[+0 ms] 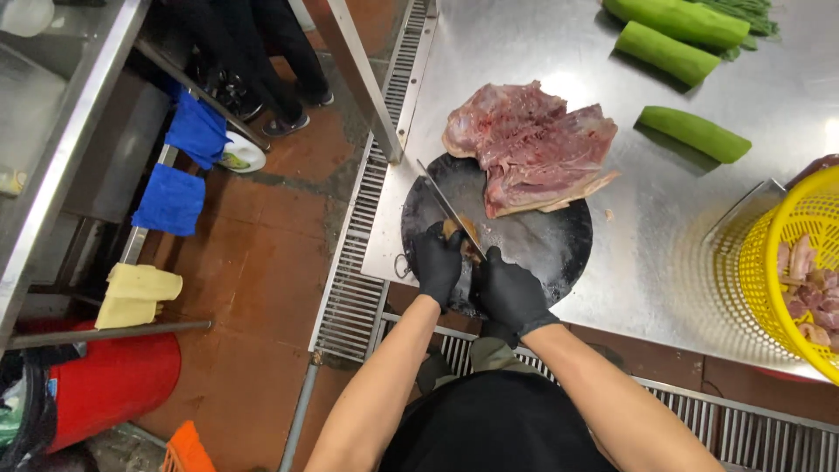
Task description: The person is cutting raw meat on a black cutting board using a large cleaver. They separate different parts of the meat and place the cut pieces into a yellow basket. The person also handles green vegetables and other kitchen items on the stainless steel counter.
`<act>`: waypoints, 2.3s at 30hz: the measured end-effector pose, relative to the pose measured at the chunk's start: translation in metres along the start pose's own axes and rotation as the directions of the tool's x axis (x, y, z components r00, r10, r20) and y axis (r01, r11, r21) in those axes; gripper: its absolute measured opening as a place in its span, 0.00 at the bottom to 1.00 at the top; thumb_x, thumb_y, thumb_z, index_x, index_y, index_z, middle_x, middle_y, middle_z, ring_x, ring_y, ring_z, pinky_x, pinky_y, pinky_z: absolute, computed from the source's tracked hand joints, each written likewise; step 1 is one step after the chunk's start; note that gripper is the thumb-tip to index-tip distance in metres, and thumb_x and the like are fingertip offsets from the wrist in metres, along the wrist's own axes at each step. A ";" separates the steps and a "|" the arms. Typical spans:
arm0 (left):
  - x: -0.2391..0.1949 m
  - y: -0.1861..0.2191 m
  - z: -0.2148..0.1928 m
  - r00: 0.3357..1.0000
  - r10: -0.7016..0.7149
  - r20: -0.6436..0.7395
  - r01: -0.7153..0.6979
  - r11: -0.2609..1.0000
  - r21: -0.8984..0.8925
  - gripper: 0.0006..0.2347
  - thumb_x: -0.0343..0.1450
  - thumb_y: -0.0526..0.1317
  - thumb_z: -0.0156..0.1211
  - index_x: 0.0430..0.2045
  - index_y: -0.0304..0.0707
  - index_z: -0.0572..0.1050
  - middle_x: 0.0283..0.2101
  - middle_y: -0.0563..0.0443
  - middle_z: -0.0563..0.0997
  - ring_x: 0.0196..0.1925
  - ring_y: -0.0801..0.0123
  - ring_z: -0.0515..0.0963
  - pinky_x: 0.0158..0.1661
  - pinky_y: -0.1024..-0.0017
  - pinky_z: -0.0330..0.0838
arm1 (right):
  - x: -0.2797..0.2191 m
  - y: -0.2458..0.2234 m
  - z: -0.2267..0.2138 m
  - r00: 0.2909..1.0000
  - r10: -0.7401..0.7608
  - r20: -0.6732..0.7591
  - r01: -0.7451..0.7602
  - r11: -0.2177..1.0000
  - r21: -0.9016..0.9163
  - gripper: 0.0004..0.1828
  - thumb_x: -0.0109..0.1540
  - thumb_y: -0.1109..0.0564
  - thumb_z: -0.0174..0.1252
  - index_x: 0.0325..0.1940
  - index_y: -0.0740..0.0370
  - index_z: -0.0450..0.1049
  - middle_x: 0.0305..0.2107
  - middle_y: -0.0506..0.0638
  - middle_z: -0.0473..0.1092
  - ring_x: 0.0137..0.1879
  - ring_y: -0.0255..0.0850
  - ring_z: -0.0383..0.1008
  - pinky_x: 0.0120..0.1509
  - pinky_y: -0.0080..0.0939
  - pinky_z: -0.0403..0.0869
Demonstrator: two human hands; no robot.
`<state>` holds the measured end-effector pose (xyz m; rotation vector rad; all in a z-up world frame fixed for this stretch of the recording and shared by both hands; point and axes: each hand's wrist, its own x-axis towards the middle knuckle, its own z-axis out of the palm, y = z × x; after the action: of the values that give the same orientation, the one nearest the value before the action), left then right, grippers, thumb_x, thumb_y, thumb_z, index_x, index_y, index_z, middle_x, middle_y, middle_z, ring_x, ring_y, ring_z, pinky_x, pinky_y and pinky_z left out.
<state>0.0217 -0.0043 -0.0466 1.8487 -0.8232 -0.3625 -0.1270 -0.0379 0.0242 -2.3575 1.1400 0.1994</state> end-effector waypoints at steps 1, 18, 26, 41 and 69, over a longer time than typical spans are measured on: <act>0.000 0.004 -0.001 1.000 -0.001 -0.002 0.001 1.000 0.002 0.13 0.76 0.46 0.60 0.30 0.31 0.79 0.29 0.35 0.83 0.39 0.40 0.83 0.44 0.58 0.77 | -0.003 -0.001 0.000 1.000 -0.003 0.001 0.003 1.000 0.001 0.31 0.61 0.50 0.53 0.65 0.67 0.59 0.31 0.66 0.77 0.43 0.68 0.81 0.47 0.69 0.79; 0.010 -0.026 0.006 0.984 -0.159 0.084 0.138 0.966 0.218 0.27 0.62 0.51 0.69 0.52 0.37 0.74 0.46 0.32 0.83 0.55 0.38 0.80 0.49 0.45 0.79 | 0.008 -0.002 -0.009 1.000 -0.024 0.019 0.025 0.999 -0.032 0.31 0.61 0.50 0.53 0.65 0.68 0.61 0.33 0.67 0.77 0.45 0.67 0.80 0.48 0.67 0.79; 0.010 -0.037 0.000 0.973 -0.198 0.122 0.177 0.971 0.158 0.20 0.60 0.47 0.73 0.44 0.44 0.78 0.33 0.42 0.85 0.46 0.48 0.85 0.44 0.57 0.80 | 0.012 0.017 -0.029 0.996 0.086 0.018 -0.088 0.967 0.240 0.22 0.66 0.46 0.49 0.56 0.64 0.68 0.38 0.72 0.77 0.54 0.69 0.76 0.59 0.69 0.73; 0.005 -0.035 -0.002 0.956 -0.288 0.060 0.291 0.955 -0.057 0.17 0.64 0.42 0.72 0.44 0.36 0.78 0.35 0.35 0.85 0.42 0.52 0.86 0.40 0.63 0.80 | 0.016 -0.019 -0.010 0.982 0.021 -0.190 -0.008 0.998 0.068 0.20 0.68 0.47 0.48 0.56 0.64 0.63 0.27 0.71 0.76 0.42 0.70 0.80 0.46 0.68 0.77; 0.002 -0.075 -0.028 0.946 -0.302 0.120 0.299 0.953 0.047 0.10 0.72 0.45 0.62 0.37 0.38 0.79 0.29 0.40 0.84 0.35 0.55 0.86 0.36 0.62 0.81 | -0.013 -0.004 -0.027 0.994 0.109 0.011 -0.110 0.991 0.077 0.31 0.66 0.37 0.47 0.64 0.60 0.65 0.37 0.69 0.78 0.51 0.68 0.79 0.55 0.69 0.76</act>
<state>0.0672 0.0312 -0.1022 1.9973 -0.6302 -0.6691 -0.1340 -0.0406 0.0534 -2.2274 1.2528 0.1979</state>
